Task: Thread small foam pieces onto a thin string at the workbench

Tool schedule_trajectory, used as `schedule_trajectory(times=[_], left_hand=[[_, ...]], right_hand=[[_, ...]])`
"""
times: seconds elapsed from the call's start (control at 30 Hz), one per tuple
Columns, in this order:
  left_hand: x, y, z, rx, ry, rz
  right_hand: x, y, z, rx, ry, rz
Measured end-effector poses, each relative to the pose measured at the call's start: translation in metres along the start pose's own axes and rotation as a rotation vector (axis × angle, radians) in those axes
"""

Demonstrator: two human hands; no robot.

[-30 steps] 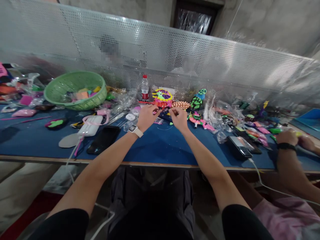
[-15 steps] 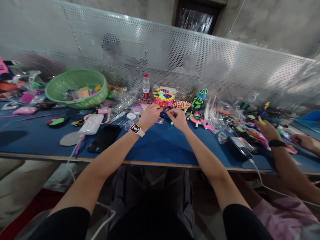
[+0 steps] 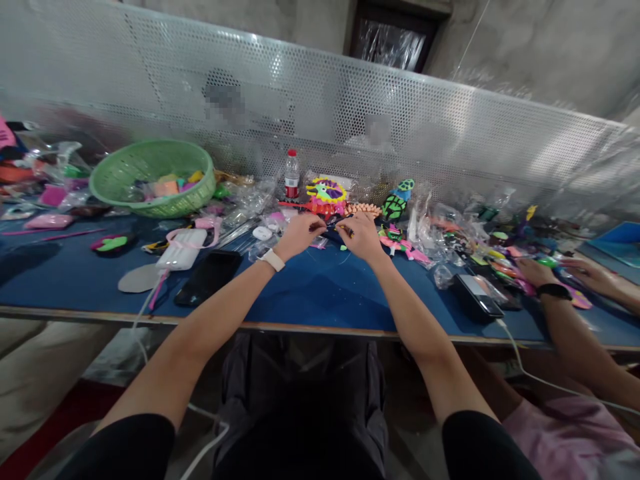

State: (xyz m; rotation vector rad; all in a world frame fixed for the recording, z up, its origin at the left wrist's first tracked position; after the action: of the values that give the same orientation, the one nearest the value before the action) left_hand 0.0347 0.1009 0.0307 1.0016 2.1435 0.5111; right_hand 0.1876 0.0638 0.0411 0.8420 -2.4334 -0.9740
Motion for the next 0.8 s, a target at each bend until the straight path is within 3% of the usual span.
schedule_trajectory(times=[0.17,0.33,0.53,0.8], left_hand=[[-0.025,-0.008,0.006,-0.014,0.32,0.155],[-0.024,-0.008,0.003,-0.042,0.302,0.152],[-0.006,-0.002,0.001,-0.016,-0.019,0.062],[0.012,-0.004,0.031,0.179,-0.716,-0.194]], right_hand=[[0.007,0.001,0.017,0.094,-0.109,-0.012],[0.01,0.001,0.026,0.108,-0.112,-0.004],[0.008,0.001,0.027,0.126,-0.087,-0.004],[0.015,0.003,0.015,0.145,-0.036,-0.097]])
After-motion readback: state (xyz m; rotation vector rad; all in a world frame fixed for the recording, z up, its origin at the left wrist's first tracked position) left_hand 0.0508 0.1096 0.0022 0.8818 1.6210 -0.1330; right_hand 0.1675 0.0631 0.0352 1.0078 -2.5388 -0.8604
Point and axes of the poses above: each hand's wrist, its own y-axis towards the middle knuckle, its own z-axis out of the palm, x = y × z, the point moved 10 cm from there along y, towards the middle knuckle, and after that the axes turned 2 degrees about x, right-handed, at the moved point
